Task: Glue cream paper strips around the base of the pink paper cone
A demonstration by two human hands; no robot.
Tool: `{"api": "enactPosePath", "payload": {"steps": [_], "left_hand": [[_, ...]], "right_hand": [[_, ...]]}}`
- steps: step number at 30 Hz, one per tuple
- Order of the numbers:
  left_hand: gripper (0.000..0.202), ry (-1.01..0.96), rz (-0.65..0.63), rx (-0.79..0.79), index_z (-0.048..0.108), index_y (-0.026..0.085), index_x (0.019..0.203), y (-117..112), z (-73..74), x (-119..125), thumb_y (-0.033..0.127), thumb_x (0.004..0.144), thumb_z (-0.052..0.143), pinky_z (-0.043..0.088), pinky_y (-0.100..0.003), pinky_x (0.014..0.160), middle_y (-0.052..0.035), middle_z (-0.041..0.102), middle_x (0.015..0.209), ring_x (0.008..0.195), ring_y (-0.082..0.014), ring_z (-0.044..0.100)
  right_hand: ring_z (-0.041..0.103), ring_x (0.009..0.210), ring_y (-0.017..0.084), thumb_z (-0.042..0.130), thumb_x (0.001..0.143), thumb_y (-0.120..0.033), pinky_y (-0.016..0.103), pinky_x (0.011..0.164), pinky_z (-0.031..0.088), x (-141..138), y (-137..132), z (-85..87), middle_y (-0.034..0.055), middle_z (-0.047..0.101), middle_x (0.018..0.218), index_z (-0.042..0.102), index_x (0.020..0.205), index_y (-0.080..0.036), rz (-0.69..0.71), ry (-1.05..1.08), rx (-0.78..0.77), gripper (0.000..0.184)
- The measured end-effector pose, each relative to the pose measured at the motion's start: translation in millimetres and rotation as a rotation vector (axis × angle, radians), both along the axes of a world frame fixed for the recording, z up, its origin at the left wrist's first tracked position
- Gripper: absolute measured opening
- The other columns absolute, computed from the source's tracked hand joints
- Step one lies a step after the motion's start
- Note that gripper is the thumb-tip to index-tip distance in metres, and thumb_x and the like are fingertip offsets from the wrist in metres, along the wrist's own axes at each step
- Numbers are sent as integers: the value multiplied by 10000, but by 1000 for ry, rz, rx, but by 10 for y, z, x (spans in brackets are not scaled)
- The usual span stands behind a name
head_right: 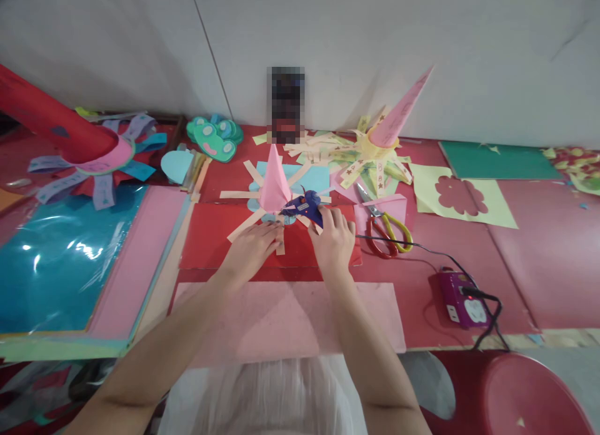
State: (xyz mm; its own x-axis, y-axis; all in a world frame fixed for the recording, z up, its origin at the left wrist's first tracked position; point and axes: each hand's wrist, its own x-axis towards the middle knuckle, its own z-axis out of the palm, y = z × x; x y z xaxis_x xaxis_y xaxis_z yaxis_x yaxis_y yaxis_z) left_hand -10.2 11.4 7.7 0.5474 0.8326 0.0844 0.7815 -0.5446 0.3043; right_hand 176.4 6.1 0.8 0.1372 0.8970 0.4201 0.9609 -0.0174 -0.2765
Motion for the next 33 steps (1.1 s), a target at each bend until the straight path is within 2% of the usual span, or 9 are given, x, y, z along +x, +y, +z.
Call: {"api": "enactPosePath", "payload": {"steps": [8,16,23,33], "left_hand": [[214,-14,3,4,631,155,1074,-2,-29,-11,130,892,520,492,-372,943,-100,655,1204,1107,-220,616],[249,8,6,-18,620,136,1124,7,-7,-8,146,900,514,499,-355,929,-111,650,1215,1122,-221,609],[251,-17,-3,20,632,167,1119,6,-55,-24,159,906,500,502,-350,928,-91,654,1214,1110,-210,617],[267,-11,16,23,624,159,1143,1,-57,-18,156,896,523,503,-351,938,-86,645,1233,1131,-217,607]], "right_hand": [[586,855,237,502,806,-234,363,763,385,-3,-5,19,96,642,956,592,1082,-212,-6,24,-9,291],[591,845,233,506,797,-239,364,762,399,15,2,19,87,649,957,605,1062,-217,-8,54,-21,283],[592,866,239,514,790,-234,372,774,411,11,4,25,85,641,956,600,1063,-223,-8,74,-33,286],[596,875,231,541,808,-252,361,791,361,66,18,3,74,661,939,611,1040,-223,2,27,15,244]]}}
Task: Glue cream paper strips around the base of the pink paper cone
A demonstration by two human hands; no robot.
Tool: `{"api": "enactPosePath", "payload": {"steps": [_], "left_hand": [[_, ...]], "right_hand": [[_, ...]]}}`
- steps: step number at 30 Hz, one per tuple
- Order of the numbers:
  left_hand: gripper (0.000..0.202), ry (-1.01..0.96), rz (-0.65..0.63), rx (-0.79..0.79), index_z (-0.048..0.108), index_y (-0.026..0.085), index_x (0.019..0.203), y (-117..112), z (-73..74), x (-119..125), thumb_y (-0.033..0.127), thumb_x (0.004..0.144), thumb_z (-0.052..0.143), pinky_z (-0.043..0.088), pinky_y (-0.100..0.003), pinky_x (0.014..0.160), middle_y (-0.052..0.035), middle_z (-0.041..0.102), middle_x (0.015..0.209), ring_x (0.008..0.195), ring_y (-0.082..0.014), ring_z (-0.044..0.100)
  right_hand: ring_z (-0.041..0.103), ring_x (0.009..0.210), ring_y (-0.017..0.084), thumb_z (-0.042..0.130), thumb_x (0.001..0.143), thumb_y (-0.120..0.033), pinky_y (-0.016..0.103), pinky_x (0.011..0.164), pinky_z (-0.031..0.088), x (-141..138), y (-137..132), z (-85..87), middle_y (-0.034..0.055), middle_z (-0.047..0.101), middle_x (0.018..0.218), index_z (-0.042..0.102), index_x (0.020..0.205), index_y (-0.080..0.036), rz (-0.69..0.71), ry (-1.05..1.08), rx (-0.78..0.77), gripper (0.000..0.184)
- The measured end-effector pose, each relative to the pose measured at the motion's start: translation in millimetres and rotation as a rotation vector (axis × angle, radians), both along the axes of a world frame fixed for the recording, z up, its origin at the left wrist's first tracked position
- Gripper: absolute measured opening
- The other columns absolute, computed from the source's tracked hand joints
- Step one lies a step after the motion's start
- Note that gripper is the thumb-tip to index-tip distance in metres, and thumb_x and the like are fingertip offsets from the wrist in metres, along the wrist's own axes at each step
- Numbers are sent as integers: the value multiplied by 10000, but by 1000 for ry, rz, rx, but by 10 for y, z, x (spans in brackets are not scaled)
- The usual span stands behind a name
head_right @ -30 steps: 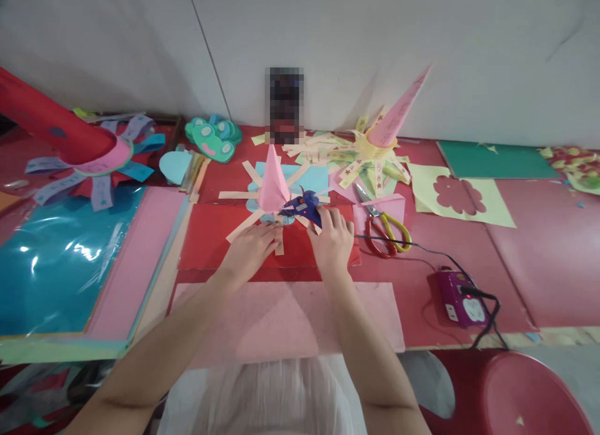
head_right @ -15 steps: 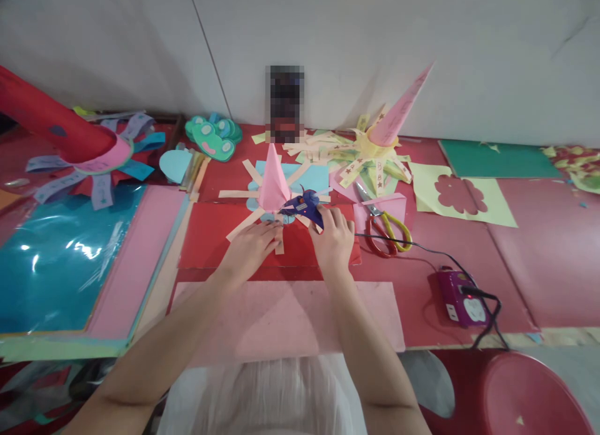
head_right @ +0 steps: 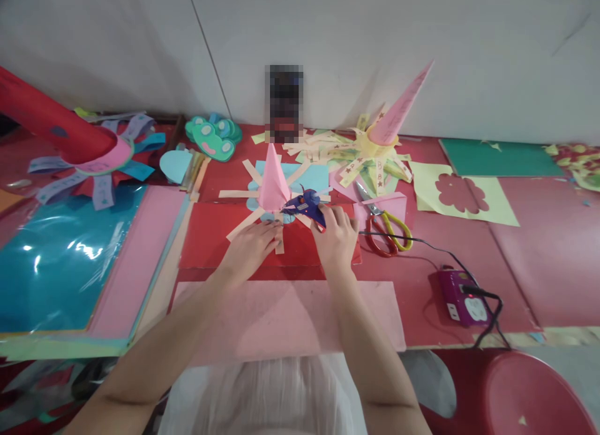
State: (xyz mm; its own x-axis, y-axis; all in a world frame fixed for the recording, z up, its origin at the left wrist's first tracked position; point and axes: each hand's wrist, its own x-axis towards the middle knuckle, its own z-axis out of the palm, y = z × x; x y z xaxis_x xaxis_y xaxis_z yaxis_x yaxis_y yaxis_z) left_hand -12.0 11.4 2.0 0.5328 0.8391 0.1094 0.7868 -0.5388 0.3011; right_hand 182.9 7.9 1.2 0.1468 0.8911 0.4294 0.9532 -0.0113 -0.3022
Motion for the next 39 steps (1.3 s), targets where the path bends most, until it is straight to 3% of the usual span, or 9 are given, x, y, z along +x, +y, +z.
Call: {"api": "enactPosePath", "payload": {"steps": [12,16,19,22,24,27,31,35,39], "left_hand": [[245,27,-9,-45,624,140,1117,9,24,14,134,890,535,492,-355,961,-92,639,1239,1155,-222,594],[248,7,-8,-23,617,138,1129,-1,7,4,143,897,531,500,-352,949,-91,644,1231,1140,-217,602],[242,-34,-4,-3,610,145,1133,-17,6,-1,149,915,506,503,-359,947,-83,651,1220,1131,-210,606],[226,-63,-6,9,612,141,1116,-30,20,3,158,926,490,513,-371,935,-83,652,1218,1125,-212,610],[223,-72,-5,18,613,131,1110,-32,30,7,147,919,499,520,-374,927,-86,656,1210,1121,-216,614],[242,-80,-7,44,604,120,1132,-31,34,12,134,904,525,528,-374,918,-91,659,1205,1112,-219,621],[234,-83,-11,109,616,138,1115,-33,18,13,126,898,530,537,-368,902,-86,660,1204,1101,-216,629],[277,-80,6,162,599,137,1159,-44,-2,8,128,888,549,535,-359,917,-88,647,1227,1112,-212,624],[326,-56,28,162,569,137,1211,-44,-12,5,139,886,552,511,-378,961,-102,611,1278,1164,-221,591]], "right_hand": [[567,852,209,516,862,-264,385,856,321,-44,-9,23,65,650,941,656,1012,-254,-9,-2,93,206],[569,861,225,563,815,-325,389,834,368,101,33,5,74,635,905,674,928,-216,-129,119,178,192],[563,769,207,597,764,-454,356,768,420,328,89,-8,59,627,811,672,896,-178,-184,327,151,315],[536,667,188,632,685,-580,326,676,430,575,136,-11,50,617,733,652,887,-139,-375,522,125,485],[529,650,182,597,694,-617,323,661,427,712,156,-15,45,602,701,640,844,-139,-468,562,101,503],[538,667,195,484,769,-628,348,697,430,856,180,-56,47,578,659,608,733,-162,-543,542,26,483],[551,750,233,457,787,-626,401,775,433,944,194,-169,75,568,689,548,652,-187,-615,459,-68,468],[544,846,248,457,790,-649,427,819,436,935,159,-215,88,552,827,520,737,-207,-667,372,73,450],[531,829,238,412,853,-585,425,802,440,829,121,-139,85,511,875,503,777,-216,-594,304,207,387]]}}
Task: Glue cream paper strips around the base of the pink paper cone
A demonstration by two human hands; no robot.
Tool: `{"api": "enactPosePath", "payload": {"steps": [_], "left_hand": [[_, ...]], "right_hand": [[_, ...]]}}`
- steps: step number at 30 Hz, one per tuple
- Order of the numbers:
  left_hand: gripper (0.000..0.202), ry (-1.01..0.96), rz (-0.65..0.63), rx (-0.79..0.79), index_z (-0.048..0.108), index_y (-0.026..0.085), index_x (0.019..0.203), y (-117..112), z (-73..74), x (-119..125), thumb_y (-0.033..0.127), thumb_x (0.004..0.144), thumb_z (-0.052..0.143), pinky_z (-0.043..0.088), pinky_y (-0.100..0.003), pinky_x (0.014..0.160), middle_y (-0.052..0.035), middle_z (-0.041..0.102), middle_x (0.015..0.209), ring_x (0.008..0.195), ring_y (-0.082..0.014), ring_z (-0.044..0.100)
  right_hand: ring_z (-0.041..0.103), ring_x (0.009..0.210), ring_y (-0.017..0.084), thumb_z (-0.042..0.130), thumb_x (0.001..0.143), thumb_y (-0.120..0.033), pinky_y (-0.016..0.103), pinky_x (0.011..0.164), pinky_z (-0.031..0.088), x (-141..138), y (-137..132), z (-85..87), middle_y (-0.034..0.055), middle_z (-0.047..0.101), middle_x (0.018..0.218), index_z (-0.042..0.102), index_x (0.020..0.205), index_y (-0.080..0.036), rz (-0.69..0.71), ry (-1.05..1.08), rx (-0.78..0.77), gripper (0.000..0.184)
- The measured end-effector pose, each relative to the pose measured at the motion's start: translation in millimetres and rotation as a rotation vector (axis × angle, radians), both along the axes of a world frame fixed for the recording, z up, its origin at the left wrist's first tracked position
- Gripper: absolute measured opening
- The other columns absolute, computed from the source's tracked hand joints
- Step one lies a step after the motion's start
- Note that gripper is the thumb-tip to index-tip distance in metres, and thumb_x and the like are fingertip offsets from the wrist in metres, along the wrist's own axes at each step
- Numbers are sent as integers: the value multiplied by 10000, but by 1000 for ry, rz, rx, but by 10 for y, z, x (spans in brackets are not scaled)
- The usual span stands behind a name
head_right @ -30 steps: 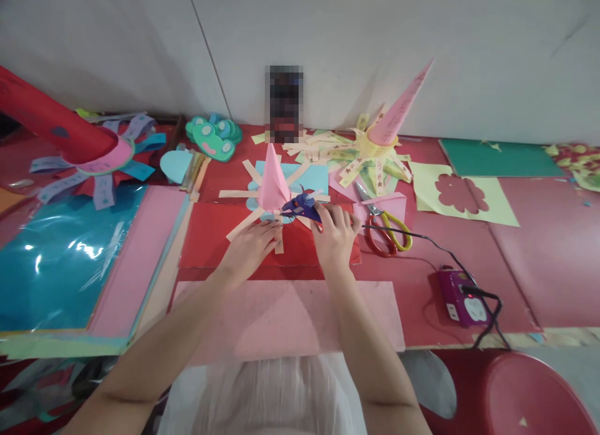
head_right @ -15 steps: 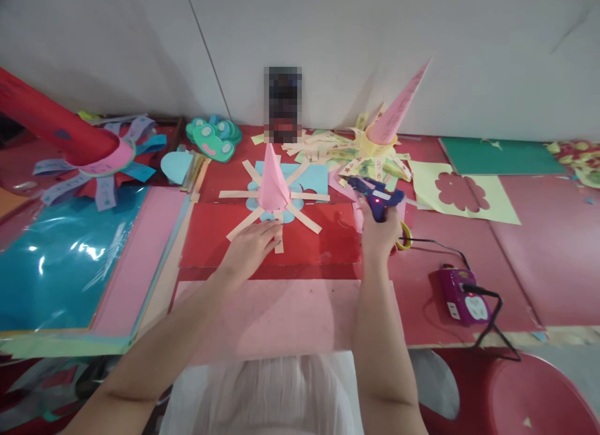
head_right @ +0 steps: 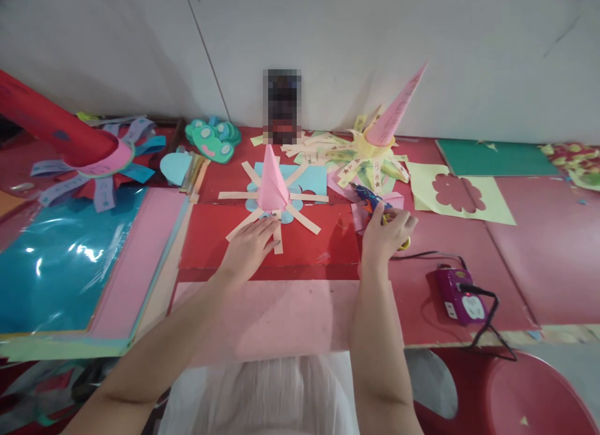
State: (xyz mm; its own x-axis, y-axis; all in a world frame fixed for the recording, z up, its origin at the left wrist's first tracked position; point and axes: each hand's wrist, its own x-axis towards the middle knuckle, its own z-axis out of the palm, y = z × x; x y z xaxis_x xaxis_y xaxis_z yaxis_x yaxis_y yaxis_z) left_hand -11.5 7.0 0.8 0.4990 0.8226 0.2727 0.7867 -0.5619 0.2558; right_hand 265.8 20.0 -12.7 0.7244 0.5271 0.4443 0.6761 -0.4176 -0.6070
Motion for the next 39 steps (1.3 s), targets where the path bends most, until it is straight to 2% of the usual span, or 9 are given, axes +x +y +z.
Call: {"api": "enactPosePath", "payload": {"steps": [5,11,15,19,23,29,39], "left_hand": [[335,44,0,-56,556,130,1227,14,-9,-3,185,897,551,494,-379,984,-109,573,1325,1203,-227,561],[324,55,22,-39,579,136,1211,18,-39,-9,233,903,552,494,-379,981,-98,585,1311,1181,-232,579],[326,64,12,-28,584,120,1209,31,-62,-16,211,897,556,497,-370,974,-97,595,1299,1181,-233,579],[324,86,-2,-40,585,118,1213,51,-71,-18,184,898,546,497,-366,966,-97,589,1305,1193,-229,568],[325,94,-14,-55,579,141,1231,58,-62,-12,186,917,508,482,-391,981,-92,592,1305,1212,-228,551],[331,115,-18,-56,580,147,1236,59,-45,-7,184,916,504,486,-398,967,-99,597,1298,1205,-237,553],[306,116,-22,-60,593,137,1205,64,-22,-5,190,916,507,495,-378,938,-100,632,1248,1190,-237,563]], "right_hand": [[506,763,216,397,896,-491,388,746,433,-294,-3,82,69,493,796,531,763,-210,223,-118,76,339],[509,758,205,464,899,-409,371,749,412,-716,-19,15,61,536,772,597,752,-205,536,-154,3,284],[521,789,190,464,915,-314,355,767,430,-909,-59,-44,65,579,843,676,897,-224,747,-161,-28,231],[515,812,183,431,934,-258,326,767,447,-1007,-84,-87,75,585,877,693,1034,-230,905,-183,-65,282],[503,809,179,406,950,-266,314,762,433,-1054,-89,-90,84,584,895,686,1110,-229,963,-225,-159,325],[464,838,195,358,963,-295,323,751,382,-1122,-104,-64,94,542,948,582,1276,-304,975,-340,-363,385],[421,799,191,311,975,-296,311,717,321,-1170,-103,-51,82,507,893,543,1315,-317,967,-402,-440,412]]}}
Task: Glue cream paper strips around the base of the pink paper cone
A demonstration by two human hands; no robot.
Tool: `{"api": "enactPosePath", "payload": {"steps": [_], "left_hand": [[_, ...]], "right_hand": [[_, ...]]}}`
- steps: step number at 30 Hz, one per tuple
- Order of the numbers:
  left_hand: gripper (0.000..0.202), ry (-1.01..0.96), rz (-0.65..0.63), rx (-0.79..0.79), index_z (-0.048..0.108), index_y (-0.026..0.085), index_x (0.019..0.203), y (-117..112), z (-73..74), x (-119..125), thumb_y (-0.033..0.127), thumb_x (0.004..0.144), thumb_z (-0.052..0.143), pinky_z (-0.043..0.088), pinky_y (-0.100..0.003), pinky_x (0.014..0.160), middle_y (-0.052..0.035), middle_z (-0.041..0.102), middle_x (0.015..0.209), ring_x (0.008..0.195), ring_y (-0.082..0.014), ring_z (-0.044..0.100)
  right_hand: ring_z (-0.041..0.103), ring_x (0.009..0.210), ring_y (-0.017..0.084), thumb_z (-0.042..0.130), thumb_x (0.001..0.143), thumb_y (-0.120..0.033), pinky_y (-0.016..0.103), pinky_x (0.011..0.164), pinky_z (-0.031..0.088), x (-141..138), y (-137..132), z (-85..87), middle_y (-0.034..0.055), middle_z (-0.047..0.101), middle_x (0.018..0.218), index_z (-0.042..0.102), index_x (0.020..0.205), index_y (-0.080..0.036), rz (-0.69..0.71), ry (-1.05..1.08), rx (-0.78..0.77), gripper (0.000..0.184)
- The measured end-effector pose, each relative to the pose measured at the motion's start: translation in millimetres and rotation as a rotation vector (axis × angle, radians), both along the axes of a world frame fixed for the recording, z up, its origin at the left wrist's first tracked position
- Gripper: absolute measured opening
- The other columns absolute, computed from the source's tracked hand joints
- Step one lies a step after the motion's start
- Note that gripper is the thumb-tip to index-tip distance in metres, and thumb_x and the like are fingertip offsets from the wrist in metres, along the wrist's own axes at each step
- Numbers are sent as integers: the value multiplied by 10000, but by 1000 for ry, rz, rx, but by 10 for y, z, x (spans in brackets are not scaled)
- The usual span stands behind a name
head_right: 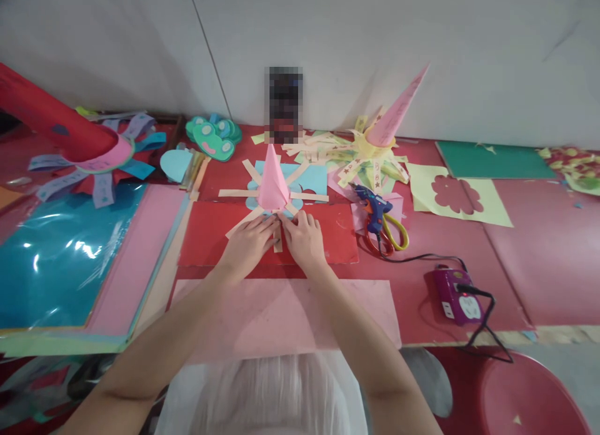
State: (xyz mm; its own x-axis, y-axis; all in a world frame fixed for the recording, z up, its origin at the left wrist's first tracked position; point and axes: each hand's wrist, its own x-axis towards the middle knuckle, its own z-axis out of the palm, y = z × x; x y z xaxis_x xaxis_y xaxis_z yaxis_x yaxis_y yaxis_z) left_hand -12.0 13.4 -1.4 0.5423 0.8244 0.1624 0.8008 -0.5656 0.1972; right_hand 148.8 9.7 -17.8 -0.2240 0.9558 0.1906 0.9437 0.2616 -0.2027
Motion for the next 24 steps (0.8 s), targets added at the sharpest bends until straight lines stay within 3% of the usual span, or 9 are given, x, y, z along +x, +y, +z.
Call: {"api": "enactPosePath", "payload": {"steps": [11,18,24], "left_hand": [[321,-5,0,8,577,132,1221,0,-3,-1,192,912,512,502,-385,935,-114,613,1273,1177,-242,572],[305,-17,4,24,589,135,1196,2,-23,-1,195,905,521,495,-388,949,-126,628,1247,1180,-244,572],[349,-35,9,-26,565,112,1214,11,20,-5,186,873,582,491,-375,954,-117,583,1312,1193,-240,558]], "right_hand": [[450,825,204,317,971,-283,319,727,342,-6,4,-6,87,525,907,533,1321,-310,3,-19,-7,412],[482,866,222,305,968,-297,333,757,367,-22,2,-8,101,563,958,450,1375,-233,-23,16,6,437],[487,844,217,307,955,-221,325,736,339,-31,7,12,94,581,946,522,1300,-244,-15,-24,-25,407]]}}
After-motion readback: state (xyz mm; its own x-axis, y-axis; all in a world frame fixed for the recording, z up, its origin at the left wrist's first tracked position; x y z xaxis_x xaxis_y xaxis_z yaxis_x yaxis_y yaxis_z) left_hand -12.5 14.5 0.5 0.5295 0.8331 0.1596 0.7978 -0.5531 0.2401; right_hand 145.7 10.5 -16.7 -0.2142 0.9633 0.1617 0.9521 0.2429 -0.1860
